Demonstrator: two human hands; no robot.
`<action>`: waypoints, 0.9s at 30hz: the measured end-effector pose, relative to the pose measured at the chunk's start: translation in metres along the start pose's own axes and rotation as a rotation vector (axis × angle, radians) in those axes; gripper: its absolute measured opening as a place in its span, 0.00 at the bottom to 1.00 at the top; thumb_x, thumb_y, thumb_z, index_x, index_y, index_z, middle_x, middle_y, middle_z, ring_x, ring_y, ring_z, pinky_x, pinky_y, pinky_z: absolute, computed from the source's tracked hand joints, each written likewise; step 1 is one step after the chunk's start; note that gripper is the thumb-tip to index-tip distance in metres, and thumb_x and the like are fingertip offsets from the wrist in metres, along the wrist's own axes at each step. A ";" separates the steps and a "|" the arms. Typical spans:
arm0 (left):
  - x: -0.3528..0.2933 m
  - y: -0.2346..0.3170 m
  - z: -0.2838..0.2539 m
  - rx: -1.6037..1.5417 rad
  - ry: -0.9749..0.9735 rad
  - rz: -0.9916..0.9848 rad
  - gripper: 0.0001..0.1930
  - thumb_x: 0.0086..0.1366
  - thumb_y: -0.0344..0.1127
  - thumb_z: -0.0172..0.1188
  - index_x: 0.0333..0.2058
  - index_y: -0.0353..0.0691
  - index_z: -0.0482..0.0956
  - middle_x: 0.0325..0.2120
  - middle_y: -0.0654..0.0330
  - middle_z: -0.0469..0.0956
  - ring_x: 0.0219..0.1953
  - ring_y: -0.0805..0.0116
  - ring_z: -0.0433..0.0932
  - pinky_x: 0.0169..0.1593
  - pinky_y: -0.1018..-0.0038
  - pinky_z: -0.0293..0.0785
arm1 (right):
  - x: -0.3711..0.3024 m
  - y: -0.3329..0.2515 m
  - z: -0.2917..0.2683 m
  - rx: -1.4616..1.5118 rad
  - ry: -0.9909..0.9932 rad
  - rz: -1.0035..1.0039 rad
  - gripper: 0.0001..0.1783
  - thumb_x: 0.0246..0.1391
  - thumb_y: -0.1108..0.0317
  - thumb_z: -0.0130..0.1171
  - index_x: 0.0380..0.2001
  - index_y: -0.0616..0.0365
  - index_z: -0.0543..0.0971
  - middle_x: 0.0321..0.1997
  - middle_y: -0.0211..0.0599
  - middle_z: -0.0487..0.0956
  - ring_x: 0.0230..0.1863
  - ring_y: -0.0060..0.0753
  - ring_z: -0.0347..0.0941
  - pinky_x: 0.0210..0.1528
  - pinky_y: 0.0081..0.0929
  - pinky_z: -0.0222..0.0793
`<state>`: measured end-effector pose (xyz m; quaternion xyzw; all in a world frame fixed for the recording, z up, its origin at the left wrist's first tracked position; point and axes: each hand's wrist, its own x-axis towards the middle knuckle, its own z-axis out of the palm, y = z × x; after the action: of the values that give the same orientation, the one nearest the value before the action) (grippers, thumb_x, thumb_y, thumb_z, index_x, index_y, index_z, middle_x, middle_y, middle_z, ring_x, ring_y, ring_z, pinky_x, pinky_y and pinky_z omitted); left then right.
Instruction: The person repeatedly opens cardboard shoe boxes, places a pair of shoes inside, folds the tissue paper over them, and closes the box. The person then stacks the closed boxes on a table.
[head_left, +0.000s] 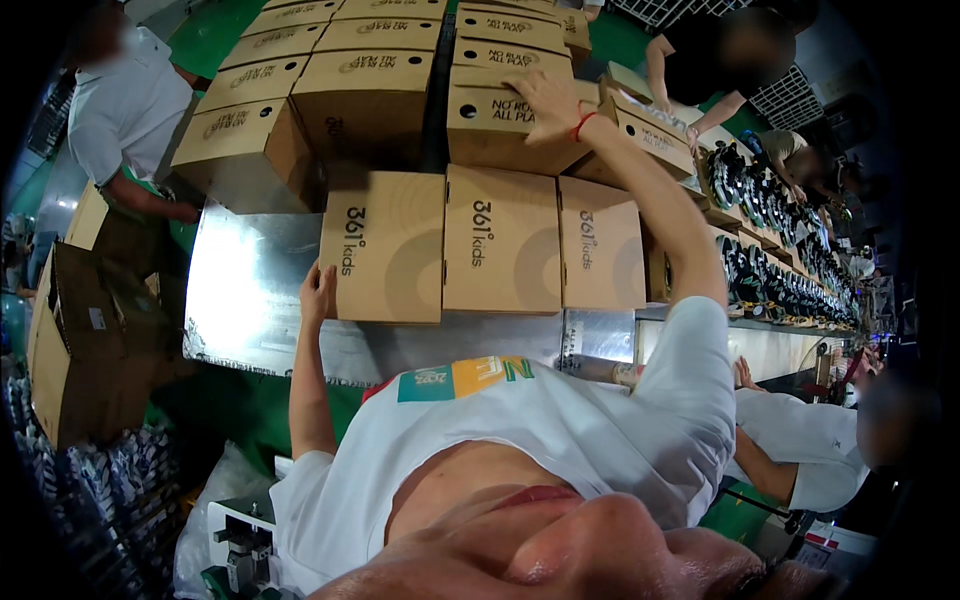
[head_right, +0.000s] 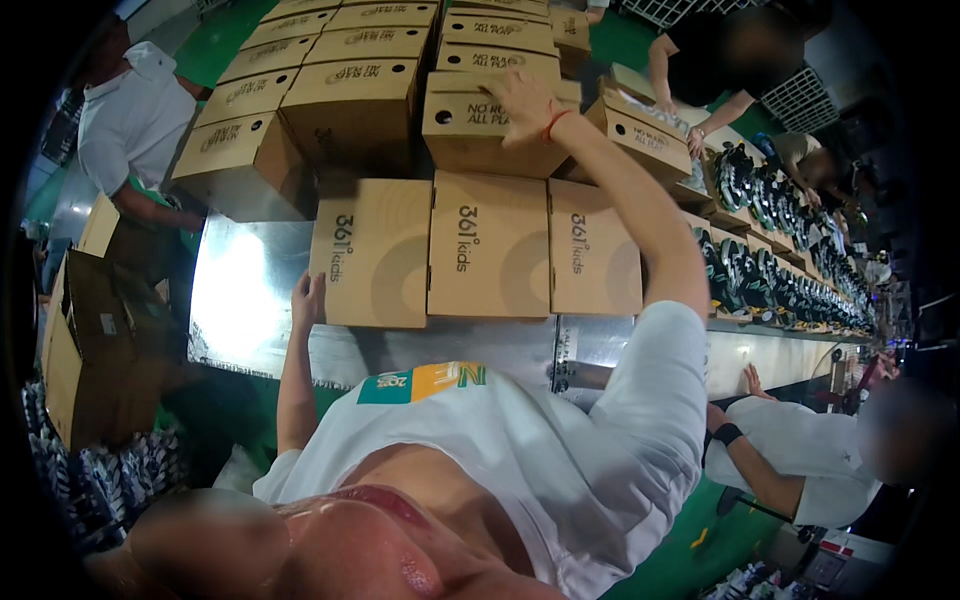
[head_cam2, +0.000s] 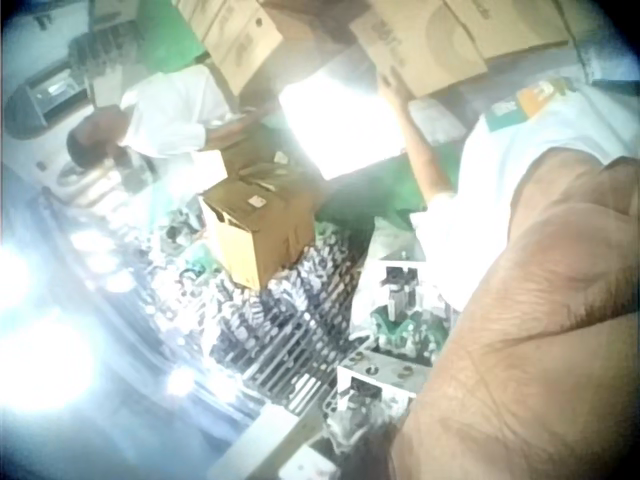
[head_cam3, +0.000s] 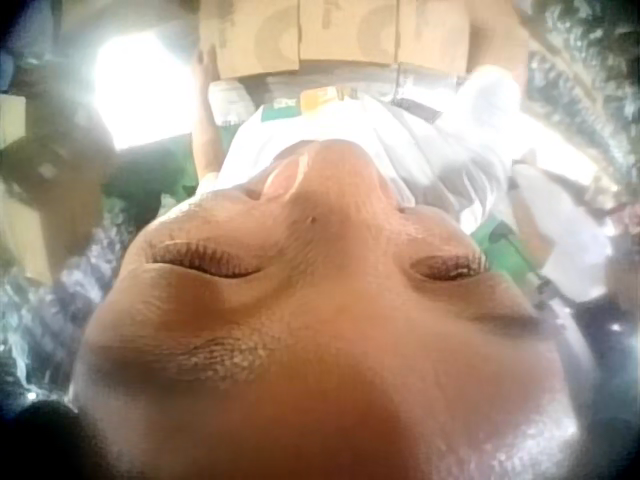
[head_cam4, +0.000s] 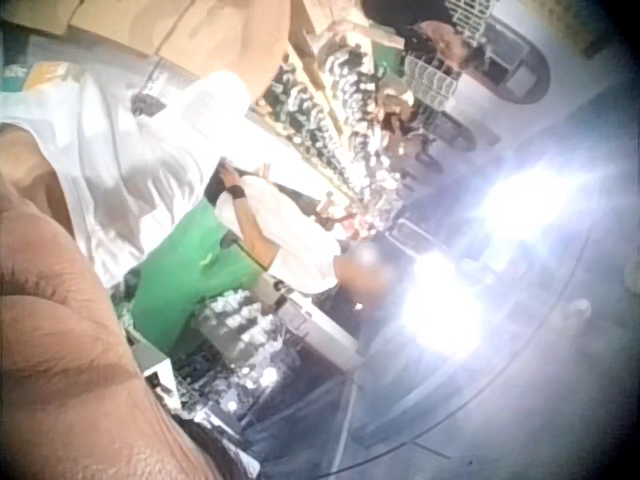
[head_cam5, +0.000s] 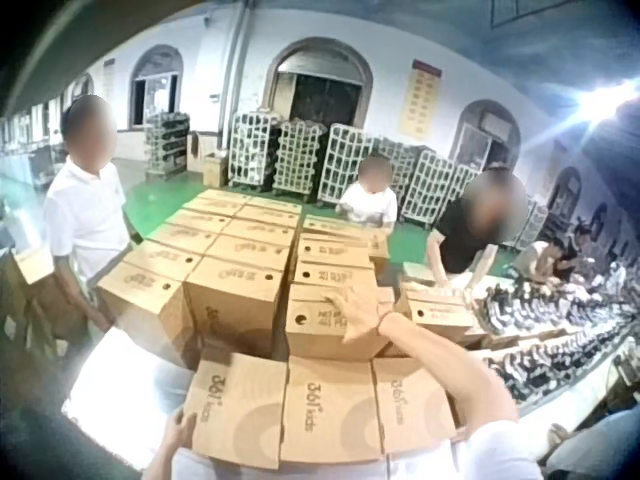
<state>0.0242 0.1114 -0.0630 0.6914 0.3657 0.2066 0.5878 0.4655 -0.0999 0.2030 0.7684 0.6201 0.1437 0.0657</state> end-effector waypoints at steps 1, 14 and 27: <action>0.000 0.005 0.002 0.019 -0.009 -0.002 0.22 0.62 0.42 0.53 0.50 0.33 0.69 0.43 0.55 0.75 0.45 0.71 0.72 0.48 0.78 0.65 | -0.002 -0.003 -0.021 0.002 0.026 -0.032 0.53 0.20 0.55 0.68 0.57 0.43 0.57 0.50 0.50 0.62 0.51 0.53 0.59 0.53 0.44 0.57; -0.001 0.052 -0.014 0.004 0.086 0.012 0.28 0.64 0.51 0.48 0.54 0.34 0.63 0.49 0.53 0.68 0.50 0.66 0.67 0.53 0.73 0.61 | -0.162 0.046 -0.201 -0.272 0.222 0.000 0.39 0.35 0.77 0.61 0.54 0.42 0.63 0.60 0.32 0.60 0.48 0.43 0.63 0.49 0.36 0.58; -0.010 0.145 0.005 -0.160 -0.003 -0.102 0.24 0.56 0.44 0.60 0.45 0.32 0.72 0.40 0.57 0.74 0.43 0.73 0.71 0.46 0.79 0.66 | -0.210 -0.240 0.083 1.843 -0.109 0.708 0.24 0.59 0.51 0.43 0.47 0.61 0.72 0.46 0.30 0.75 0.41 0.18 0.69 0.42 0.18 0.63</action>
<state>0.0595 0.0946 0.0767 0.6229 0.3819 0.2038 0.6516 0.2263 -0.2445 0.0279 0.6656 0.2200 -0.4194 -0.5767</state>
